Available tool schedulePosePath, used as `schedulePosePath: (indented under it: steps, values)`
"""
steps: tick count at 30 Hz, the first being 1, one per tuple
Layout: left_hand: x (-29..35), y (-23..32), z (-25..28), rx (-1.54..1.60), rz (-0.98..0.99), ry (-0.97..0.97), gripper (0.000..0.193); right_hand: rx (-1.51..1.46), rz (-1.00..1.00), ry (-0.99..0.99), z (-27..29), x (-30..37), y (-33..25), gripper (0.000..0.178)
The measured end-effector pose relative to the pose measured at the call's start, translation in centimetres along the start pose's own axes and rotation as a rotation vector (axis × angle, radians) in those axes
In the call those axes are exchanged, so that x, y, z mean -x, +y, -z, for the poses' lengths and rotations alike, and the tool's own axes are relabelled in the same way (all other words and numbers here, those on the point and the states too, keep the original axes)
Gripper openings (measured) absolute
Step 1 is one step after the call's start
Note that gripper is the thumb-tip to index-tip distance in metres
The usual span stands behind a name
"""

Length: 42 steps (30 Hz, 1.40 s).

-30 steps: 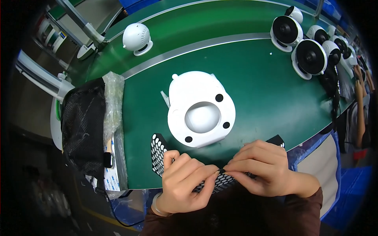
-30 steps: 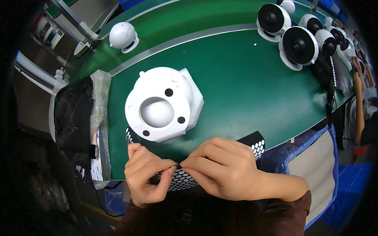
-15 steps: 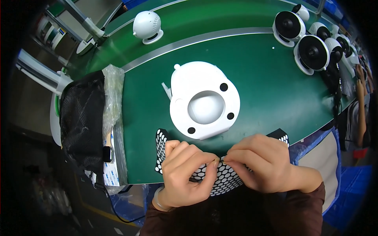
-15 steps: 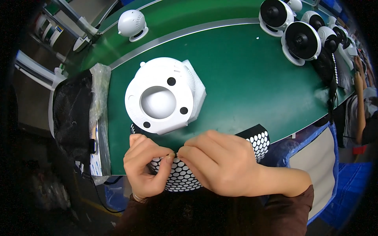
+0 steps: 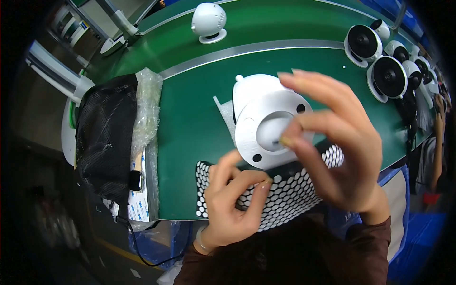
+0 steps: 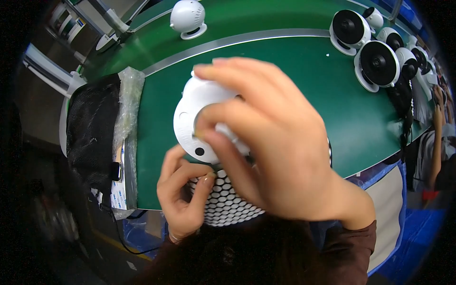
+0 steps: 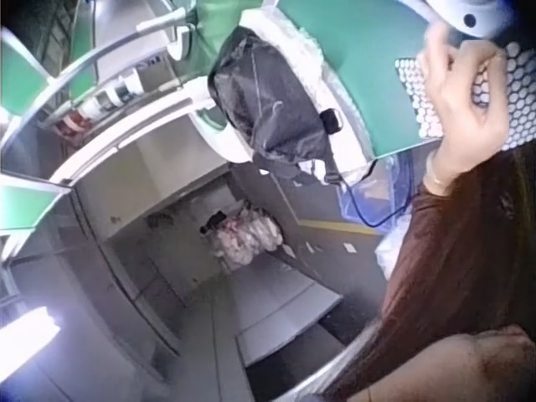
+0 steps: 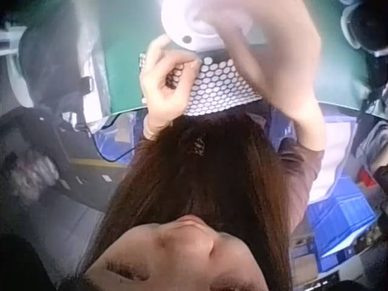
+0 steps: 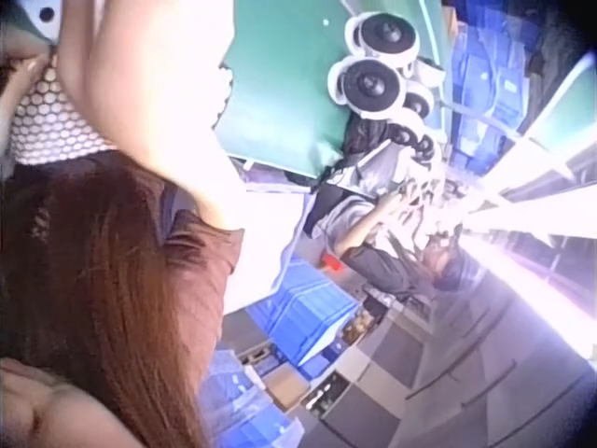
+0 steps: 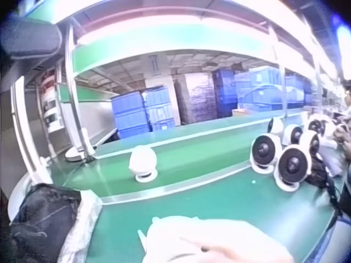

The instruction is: Assembling electronic components by applying adhesive feet to camera housings on an assembly line.

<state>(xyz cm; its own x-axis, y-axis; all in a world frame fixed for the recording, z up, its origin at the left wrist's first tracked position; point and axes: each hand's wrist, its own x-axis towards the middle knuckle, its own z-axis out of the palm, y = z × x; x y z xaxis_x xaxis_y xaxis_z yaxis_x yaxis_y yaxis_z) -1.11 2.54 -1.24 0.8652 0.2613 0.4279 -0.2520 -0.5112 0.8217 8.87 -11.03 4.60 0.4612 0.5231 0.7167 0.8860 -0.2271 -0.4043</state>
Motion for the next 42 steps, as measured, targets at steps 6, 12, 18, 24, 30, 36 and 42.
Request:
schedulePosePath:
  steps: [6,12,18,24,30,36,42]
  values:
    - [-0.9,0.0,-0.3,-0.002,-0.044,-0.009,0.01,-0.087,-0.093,-0.026,-2.0,-1.2,0.7,0.008]
    - [-1.0,-0.3,-0.5,0.011,-0.051,-0.005,0.012,0.022,-0.166,-0.09,-2.0,-1.5,-0.1,0.008]
    - [-1.0,-0.6,-0.5,0.044,-0.066,0.004,0.011,-0.055,-0.202,-0.113,-2.1,-1.8,0.0,0.007]
    - [-1.2,-0.5,-0.5,0.03,-0.072,-0.012,0.01,0.061,-0.146,-0.089,-2.3,-1.6,-0.3,0.007]
    - [-1.1,-0.6,-0.4,0.041,-0.058,-0.006,0.01,-0.116,-0.202,-0.092,-2.2,-1.7,0.1,0.006]
    - [-1.2,-0.7,-0.4,0.058,-0.079,-0.017,0.009,-0.01,-0.155,-0.123,-2.0,-1.7,-0.1,0.005]
    - [-1.3,-0.5,-0.3,0.056,-0.068,-0.017,0.01,0.002,-0.146,-0.071,-2.7,-1.4,-0.2,0.009]
